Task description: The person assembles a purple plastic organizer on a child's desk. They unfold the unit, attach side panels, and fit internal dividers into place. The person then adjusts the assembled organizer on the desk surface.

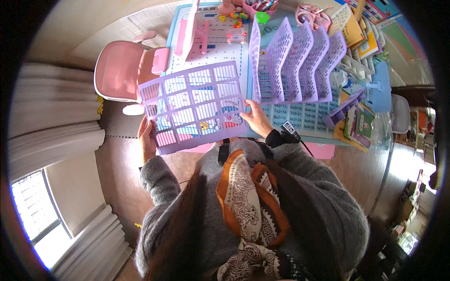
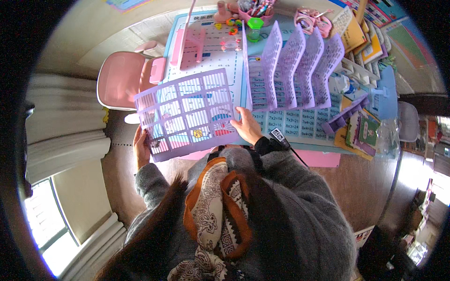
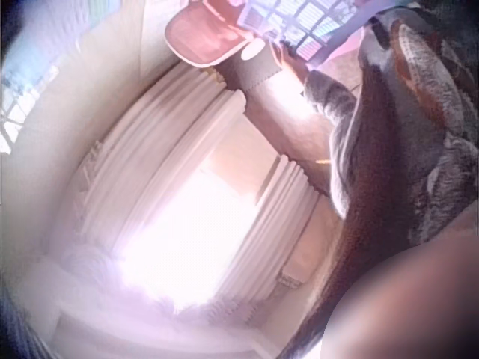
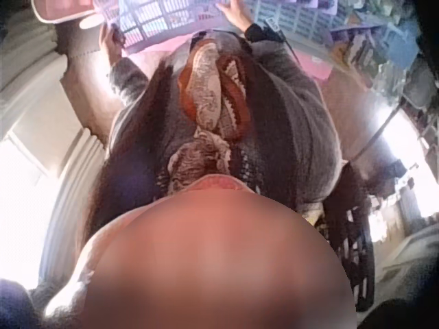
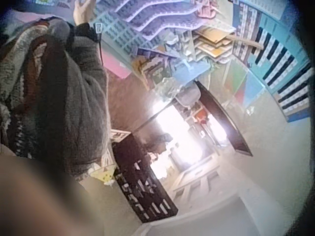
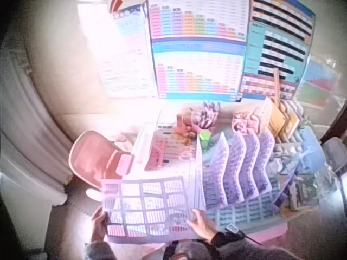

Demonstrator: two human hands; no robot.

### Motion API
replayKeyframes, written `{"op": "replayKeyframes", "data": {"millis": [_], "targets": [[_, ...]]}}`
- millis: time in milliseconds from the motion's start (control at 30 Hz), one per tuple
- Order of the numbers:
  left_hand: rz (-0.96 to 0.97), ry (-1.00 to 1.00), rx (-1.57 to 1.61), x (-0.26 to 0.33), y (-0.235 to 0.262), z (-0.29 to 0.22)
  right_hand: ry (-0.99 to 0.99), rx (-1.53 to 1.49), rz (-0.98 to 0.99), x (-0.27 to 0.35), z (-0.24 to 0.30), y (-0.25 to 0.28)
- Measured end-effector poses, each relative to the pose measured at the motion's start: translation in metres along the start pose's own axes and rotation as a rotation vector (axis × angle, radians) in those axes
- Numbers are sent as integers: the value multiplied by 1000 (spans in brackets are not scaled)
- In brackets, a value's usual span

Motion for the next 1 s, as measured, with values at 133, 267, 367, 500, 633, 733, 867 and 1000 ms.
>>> {"op": "replayKeyframes", "data": {"millis": [133, 267, 367, 500, 633, 733, 867, 1000], "targets": [[73, -1, 63, -10, 4, 3, -151, -194, 168, 4, -12, -9], [161, 5, 69, -23, -1, 5, -106, -276, 142, 11, -9, 0], [260, 30, 117, -26, -18, 0, -117, -440, 56, 22, 4, 23], [485, -34, 203, -22, -69, -21, -141, -467, 56, 38, 29, 86], [519, -34, 230, -23, -152, -39, 32, -410, -171, 50, 57, 171], [724, -106, 55, -18, -222, -47, 112, -700, -323, 55, 64, 230], [840, -218, -112, -7, -297, -2, 81, -584, -733, 78, 52, 326], [507, 78, -709, -13, -319, 114, 202, -709, -1010, 122, 20, 406]]}}
Point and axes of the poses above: each hand's wrist, its own x-axis away from the middle knuckle, its own y-axis out of the back of the hand, z = x × y, the point moved 3 cm from there along -x, towards the middle knuckle, and after that the axes turned 5 degrees about z, right-handed, at the moved point
